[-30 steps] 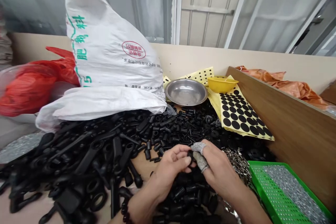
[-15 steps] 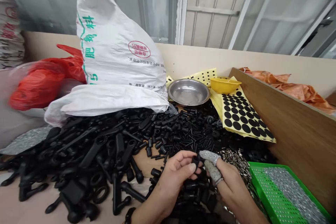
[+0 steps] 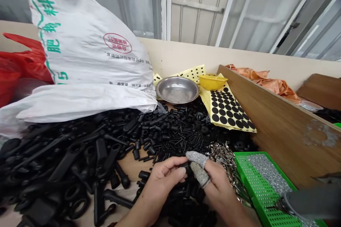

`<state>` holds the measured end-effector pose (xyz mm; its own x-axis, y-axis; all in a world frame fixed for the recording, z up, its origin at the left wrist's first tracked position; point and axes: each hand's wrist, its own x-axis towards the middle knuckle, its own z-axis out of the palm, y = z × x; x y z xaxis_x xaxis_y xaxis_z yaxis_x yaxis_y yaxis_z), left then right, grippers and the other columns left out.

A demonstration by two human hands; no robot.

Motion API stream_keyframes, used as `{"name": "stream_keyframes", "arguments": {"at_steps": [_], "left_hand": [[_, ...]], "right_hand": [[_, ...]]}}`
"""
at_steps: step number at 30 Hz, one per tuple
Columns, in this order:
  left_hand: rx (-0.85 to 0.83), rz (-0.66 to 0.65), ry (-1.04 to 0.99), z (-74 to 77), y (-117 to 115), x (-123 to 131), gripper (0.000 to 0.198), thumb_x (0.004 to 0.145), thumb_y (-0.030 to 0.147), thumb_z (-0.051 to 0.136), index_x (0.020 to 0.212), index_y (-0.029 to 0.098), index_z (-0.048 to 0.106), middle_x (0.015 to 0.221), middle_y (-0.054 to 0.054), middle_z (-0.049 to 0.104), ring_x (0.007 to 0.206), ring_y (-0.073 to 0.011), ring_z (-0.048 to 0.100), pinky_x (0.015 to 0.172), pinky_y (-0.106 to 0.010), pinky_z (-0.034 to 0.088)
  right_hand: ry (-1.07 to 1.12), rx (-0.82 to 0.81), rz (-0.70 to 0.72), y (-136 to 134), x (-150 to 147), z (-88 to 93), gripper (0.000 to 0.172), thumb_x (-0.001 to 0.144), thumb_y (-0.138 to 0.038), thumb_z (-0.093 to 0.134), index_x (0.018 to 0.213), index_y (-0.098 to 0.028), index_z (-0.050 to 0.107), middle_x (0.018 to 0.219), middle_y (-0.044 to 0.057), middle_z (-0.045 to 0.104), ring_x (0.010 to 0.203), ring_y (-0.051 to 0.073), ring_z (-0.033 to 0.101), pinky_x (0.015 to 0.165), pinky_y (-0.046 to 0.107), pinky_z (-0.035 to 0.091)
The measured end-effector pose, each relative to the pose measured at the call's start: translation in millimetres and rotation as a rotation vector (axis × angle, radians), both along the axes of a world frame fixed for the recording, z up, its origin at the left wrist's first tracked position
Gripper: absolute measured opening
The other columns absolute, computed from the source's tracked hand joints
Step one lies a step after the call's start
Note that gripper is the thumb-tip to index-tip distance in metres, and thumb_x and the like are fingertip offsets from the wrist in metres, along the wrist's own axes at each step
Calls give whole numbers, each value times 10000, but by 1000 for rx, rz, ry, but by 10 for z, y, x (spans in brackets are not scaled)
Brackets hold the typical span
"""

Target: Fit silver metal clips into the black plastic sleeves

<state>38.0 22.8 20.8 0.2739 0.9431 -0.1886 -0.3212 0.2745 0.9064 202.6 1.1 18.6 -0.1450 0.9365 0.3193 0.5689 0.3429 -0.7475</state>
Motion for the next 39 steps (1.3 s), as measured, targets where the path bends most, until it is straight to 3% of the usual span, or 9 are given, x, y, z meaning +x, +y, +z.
{"name": "stream_keyframes", "arguments": {"at_steps": [4, 6, 9, 14, 20, 26, 30, 34, 39], "left_hand": [[8, -14, 14, -6, -2, -37, 238, 667, 301, 734, 887, 209, 735, 669, 17, 667, 641, -113, 544, 651, -202, 422], [15, -24, 51, -32, 5, -59, 249, 691, 304, 714, 918, 203, 724, 679, 11, 663, 652, -119, 542, 659, -209, 418], [58, -47, 110, -68, 16, -71, 243, 726, 304, 679, 943, 200, 717, 685, 6, 655, 664, -131, 537, 659, -218, 419], [184, -104, 212, -54, 7, -85, 200, 741, 309, 653, 901, 220, 735, 687, 4, 641, 655, -145, 530, 629, -225, 438], [211, -116, 310, -112, -20, -127, 171, 723, 297, 662, 853, 195, 710, 597, 24, 604, 557, -117, 501, 525, -194, 401], [178, -121, 301, -191, -57, -124, 158, 738, 307, 636, 834, 193, 687, 579, 22, 596, 527, -121, 509, 499, -198, 396], [475, -89, 501, -123, -121, -150, 100, 759, 248, 641, 827, 222, 709, 653, -7, 638, 593, -156, 556, 566, -229, 419], [797, -81, 506, -66, -184, -160, 190, 792, 132, 594, 918, 225, 702, 792, -68, 687, 723, -207, 604, 677, -274, 456], [883, -84, 479, -121, -220, -162, 248, 802, 87, 564, 969, 227, 683, 800, -82, 689, 729, -214, 612, 671, -287, 473]], "right_hand": [[-90, -44, -42, -69, 103, -71, 260, 893, -289, 431, 1105, -229, 569, 888, 39, 651, 830, 190, 606, 762, 299, 488], [-160, -37, -72, -111, 131, -36, 263, 904, -270, 411, 1128, -228, 540, 938, 49, 641, 871, 197, 595, 768, 302, 483], [-294, 51, -5, -138, 123, 54, 320, 894, -181, 377, 1201, -196, 466, 1028, 86, 608, 947, 216, 564, 804, 335, 463], [-529, 201, 73, -114, 50, 121, 239, 781, -45, 342, 800, -177, 540, 794, 87, 593, 741, 225, 554, 701, 374, 458], [-488, 187, 125, -175, 13, 141, 262, 685, -16, 322, 781, -187, 496, 767, 77, 603, 735, 209, 563, 701, 325, 468], [-421, 125, 114, -219, -2, 50, 209, 767, -93, 299, 712, -213, 461, 685, 50, 586, 624, 191, 536, 595, 295, 430], [-333, -22, 75, -289, 23, -43, 184, 808, -168, 351, 679, -233, 464, 624, 4, 563, 565, 166, 520, 538, 256, 400], [-204, -115, 32, -341, 32, -107, 242, 883, -266, 342, 705, -235, 502, 675, -3, 587, 625, 166, 554, 559, 242, 421], [-139, -143, 107, -316, -24, -92, 301, 903, -320, 319, 721, -229, 540, 610, -16, 568, 569, 160, 544, 544, 233, 420]]}}
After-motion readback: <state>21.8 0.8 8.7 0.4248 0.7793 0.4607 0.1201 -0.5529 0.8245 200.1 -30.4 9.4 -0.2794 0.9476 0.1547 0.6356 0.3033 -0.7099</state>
